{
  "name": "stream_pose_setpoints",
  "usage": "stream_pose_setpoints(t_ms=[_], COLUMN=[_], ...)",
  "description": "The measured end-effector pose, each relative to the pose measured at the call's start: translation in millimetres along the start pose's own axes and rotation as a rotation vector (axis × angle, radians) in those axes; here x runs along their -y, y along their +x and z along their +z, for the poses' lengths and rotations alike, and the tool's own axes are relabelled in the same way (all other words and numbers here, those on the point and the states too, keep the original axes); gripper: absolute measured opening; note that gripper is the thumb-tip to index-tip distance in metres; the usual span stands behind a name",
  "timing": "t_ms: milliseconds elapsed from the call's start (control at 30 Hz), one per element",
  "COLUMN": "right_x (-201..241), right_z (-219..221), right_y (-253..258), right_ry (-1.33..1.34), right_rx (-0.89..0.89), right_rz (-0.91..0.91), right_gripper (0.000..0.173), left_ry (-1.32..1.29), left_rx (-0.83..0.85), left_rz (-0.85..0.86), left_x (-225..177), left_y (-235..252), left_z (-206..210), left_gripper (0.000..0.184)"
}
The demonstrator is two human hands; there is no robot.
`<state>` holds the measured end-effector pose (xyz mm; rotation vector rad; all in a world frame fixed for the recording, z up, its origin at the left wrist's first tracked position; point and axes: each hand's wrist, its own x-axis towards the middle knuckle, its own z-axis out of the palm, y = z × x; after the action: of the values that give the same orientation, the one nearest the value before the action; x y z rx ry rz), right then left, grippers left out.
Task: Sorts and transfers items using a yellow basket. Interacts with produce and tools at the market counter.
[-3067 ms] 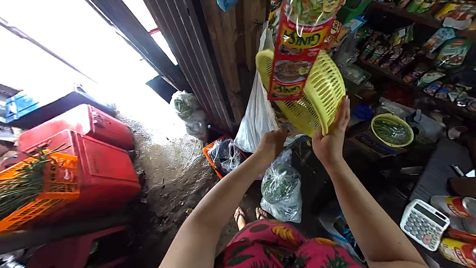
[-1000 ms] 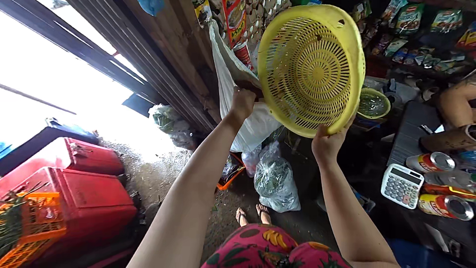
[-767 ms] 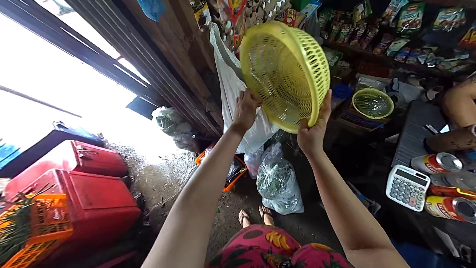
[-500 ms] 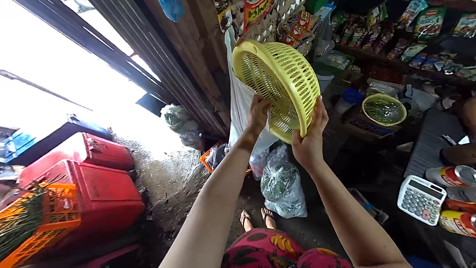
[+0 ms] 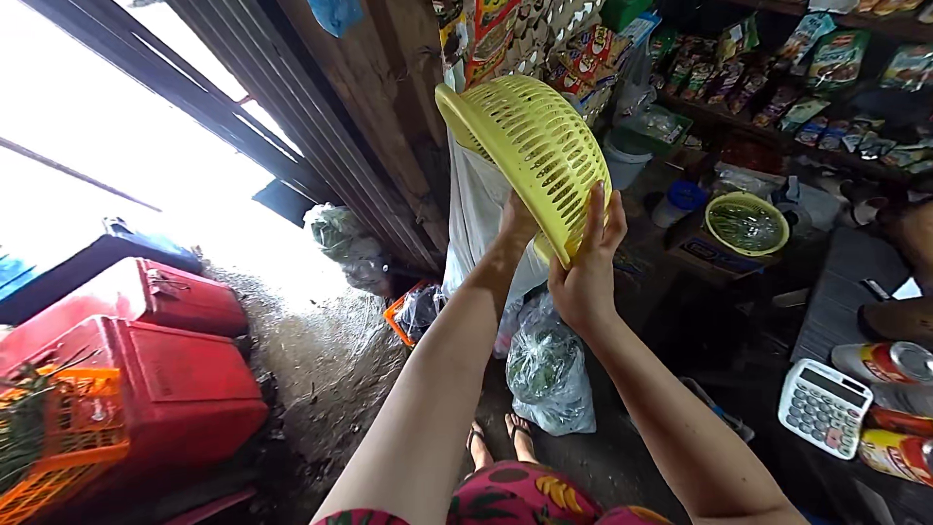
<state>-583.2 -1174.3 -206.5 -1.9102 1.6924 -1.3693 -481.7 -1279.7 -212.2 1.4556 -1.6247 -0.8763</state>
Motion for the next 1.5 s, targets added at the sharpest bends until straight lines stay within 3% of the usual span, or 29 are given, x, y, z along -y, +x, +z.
stream_pose_setpoints(t_ms=[67, 233, 467, 600, 733, 767, 867, 933, 1100, 1233, 1400, 1500], right_x=[-2.6, -18.6, -38.2, -36.4, -39.1, -41.1, -46.8, -49.9, -55.7, -61.0, -71.5, -79.1], right_z=[1.2, -22.6, -31.3, -27.1, -24.7, -24.8, -24.1, -23.0, -23.2, -32.5, -42.8, -42.6], right_y=[1.0, 16.7, 24.1, 22.1, 18.7, 17.7, 17.5, 17.7, 14.9, 8.1, 4.0, 3.9], right_ry=[0.005, -0.028, -0.041, -0.033, -0.029, -0.036, -0.051, -0.062, -0.068, -0.096, -0.074, -0.039], right_rx=[0.004, 0.03, -0.132, -0.163, -0.167, -0.18, -0.236, -0.254, -0.281, -0.368, -0.409, -0.372], right_rz=[0.0, 0.063, -0.014, -0.054, -0.073, -0.084, -0.118, -0.113, -0.073, -0.07, -0.06, -0.004], right_gripper=[0.113, 0.094, 0.086, 0.087, 0.084, 0.084, 0.085, 0.088, 0.087, 0.085, 0.082, 0.082], left_ry=[0.143, 0.78, 1.065, 1.025, 1.019, 1.008, 0.97, 0.976, 0.788, 0.918, 1.081, 0.946], left_rx=[0.034, 0.192, 0.264, 0.312, 0.367, 0.371, 0.371, 0.386, 0.185, 0.311, 0.415, 0.368], left_rz=[-0.049, -0.276, -0.43, -0.364, -0.288, -0.296, -0.357, -0.383, -0.152, -0.065, -0.009, 0.028], left_x=[2.4, 29.6, 45.3, 29.0, 33.0, 33.0, 22.5, 11.0, -8.5, 0.4, 46.4, 35.9], left_y=[7.9, 28.1, -3.3, -3.2, -3.1, -5.3, -13.6, -16.7, 12.9, 54.3, 82.5, 80.2], left_z=[0.9, 7.9, -26.5, -20.8, -20.5, -22.5, -32.4, -36.4, -30.0, -12.8, 3.5, -3.7], left_gripper=[0.038, 0.036, 0.027, 0.029, 0.068, 0.066, 0.033, 0.024, 0.031, 0.029, 0.032, 0.03])
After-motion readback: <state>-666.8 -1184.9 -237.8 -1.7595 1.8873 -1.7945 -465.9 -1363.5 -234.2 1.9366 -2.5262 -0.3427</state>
